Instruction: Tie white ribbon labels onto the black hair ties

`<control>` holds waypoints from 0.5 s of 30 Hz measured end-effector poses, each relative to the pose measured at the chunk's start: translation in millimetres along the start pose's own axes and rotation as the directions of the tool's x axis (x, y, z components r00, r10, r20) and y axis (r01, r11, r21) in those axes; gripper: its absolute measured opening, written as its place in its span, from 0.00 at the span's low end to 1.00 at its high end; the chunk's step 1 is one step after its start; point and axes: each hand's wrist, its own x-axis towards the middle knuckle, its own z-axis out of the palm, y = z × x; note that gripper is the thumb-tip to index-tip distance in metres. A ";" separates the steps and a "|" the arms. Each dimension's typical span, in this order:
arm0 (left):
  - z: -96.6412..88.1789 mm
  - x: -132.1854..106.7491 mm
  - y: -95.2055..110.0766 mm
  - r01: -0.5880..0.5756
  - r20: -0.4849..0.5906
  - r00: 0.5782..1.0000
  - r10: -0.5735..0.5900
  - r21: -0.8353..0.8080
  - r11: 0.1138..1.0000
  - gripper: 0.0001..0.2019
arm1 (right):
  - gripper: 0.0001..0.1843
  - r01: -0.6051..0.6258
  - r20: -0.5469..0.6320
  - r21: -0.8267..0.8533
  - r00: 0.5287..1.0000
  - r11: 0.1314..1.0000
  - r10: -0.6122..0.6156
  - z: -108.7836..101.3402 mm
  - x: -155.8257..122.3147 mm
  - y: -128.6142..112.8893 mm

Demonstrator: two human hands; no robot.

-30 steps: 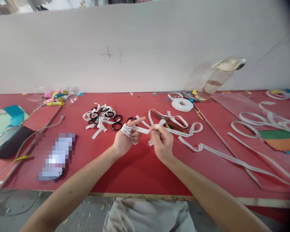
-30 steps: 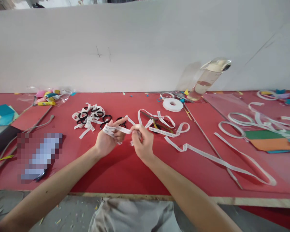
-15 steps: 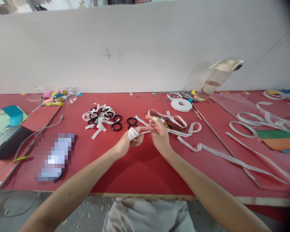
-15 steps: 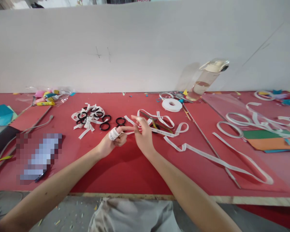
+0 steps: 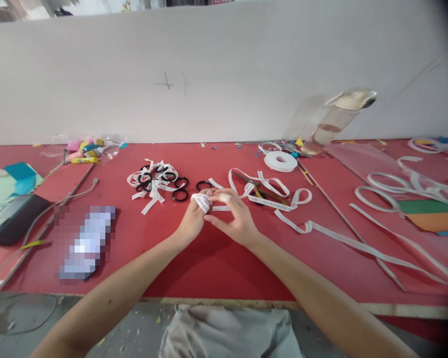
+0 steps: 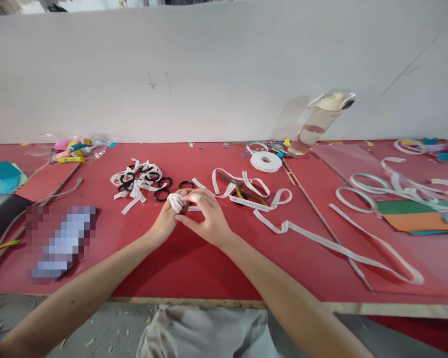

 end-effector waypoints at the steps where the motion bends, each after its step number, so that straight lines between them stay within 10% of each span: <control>1: -0.4 0.2 -1.1 0.005 -0.005 1.000 -0.005 0.008 1.000 0.11 | 0.15 0.001 0.004 0.007 1.000 1.000 -0.001 0.5 -0.6 0.1; 15: 4.2 -5.6 15.1 0.131 0.086 0.987 -0.137 0.073 0.989 0.19 | 0.07 -0.290 0.018 0.357 0.953 0.888 0.304 -1.9 -3.3 4.4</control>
